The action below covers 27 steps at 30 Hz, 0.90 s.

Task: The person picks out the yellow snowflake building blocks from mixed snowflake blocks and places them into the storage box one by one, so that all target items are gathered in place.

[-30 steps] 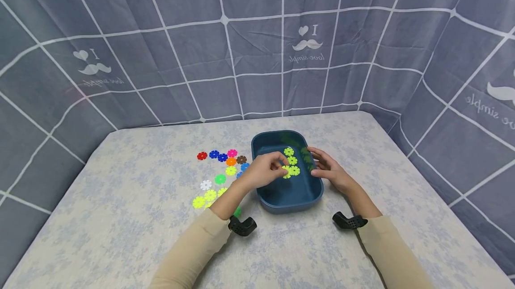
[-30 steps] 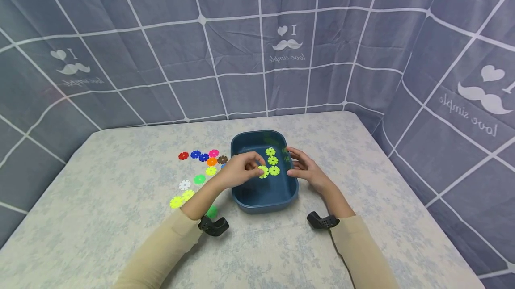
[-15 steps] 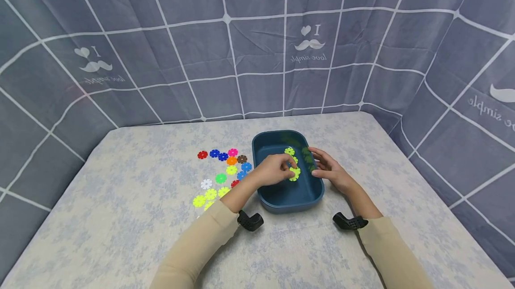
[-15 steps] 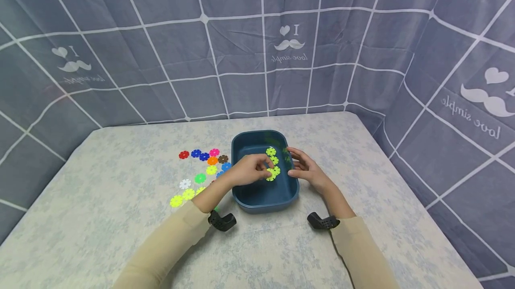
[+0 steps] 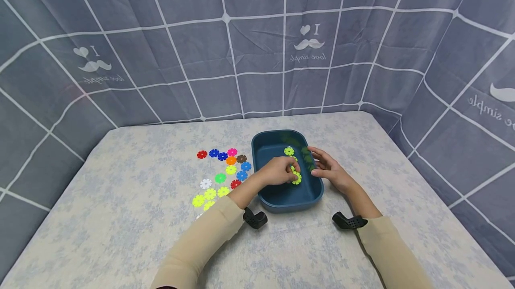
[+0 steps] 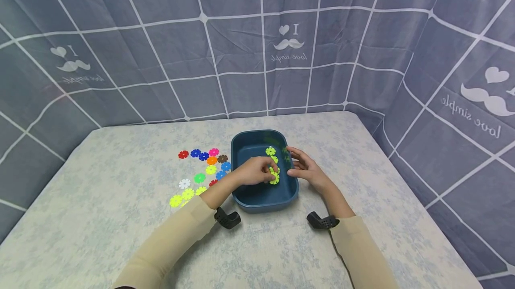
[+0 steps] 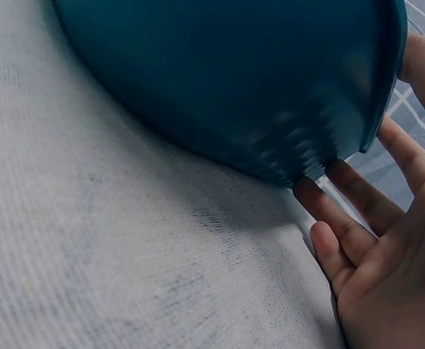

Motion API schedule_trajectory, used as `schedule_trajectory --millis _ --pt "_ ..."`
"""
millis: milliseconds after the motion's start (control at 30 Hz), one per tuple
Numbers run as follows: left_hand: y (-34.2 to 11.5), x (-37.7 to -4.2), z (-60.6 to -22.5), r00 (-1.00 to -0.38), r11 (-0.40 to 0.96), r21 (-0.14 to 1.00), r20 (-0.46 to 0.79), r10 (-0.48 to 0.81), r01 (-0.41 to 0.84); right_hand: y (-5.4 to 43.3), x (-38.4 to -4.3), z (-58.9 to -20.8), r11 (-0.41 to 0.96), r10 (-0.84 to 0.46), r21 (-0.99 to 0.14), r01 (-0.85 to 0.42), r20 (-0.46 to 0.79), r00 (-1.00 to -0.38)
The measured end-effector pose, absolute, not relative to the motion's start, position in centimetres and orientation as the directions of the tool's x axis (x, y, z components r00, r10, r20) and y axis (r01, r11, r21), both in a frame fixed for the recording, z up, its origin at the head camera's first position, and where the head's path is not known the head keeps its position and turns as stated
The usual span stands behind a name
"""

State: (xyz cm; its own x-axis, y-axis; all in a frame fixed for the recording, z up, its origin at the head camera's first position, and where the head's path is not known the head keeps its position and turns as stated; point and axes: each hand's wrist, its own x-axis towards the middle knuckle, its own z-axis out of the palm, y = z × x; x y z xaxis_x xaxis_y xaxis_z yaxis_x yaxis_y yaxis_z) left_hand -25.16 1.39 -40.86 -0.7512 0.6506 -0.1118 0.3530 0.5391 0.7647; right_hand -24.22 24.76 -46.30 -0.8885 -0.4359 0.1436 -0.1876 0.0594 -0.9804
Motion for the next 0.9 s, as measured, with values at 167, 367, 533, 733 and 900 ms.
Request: schedule_trajectory --millis 167,367,533,733,900 --pt "1.8 -25.6 -40.9 -0.751 0.565 0.747 -0.135 0.647 0.352 24.8 -24.3 -46.3 0.052 -0.442 -0.981 -0.189 0.147 -0.885" --pt "2.0 -25.9 -41.0 -0.737 0.592 0.713 -0.158 0.657 0.375 24.7 -24.2 -46.4 0.056 -0.437 -0.982 -0.179 0.137 -0.889" --pt "2.2 -26.2 -41.3 -0.714 0.61 0.681 -0.18 0.676 0.405 24.6 -24.2 -46.3 0.05 -0.436 -0.984 -0.17 0.131 -0.89" --pt "2.6 -26.5 -41.4 -0.711 0.636 0.637 -0.19 0.677 0.435 24.6 -24.1 -46.2 0.046 -0.438 -0.983 -0.176 0.138 -0.888" --pt "3.1 -26.9 -41.5 -0.713 0.642 0.627 -0.188 0.675 0.442 24.8 -24.0 -46.1 0.049 -0.442 -0.981 -0.187 0.147 -0.885"
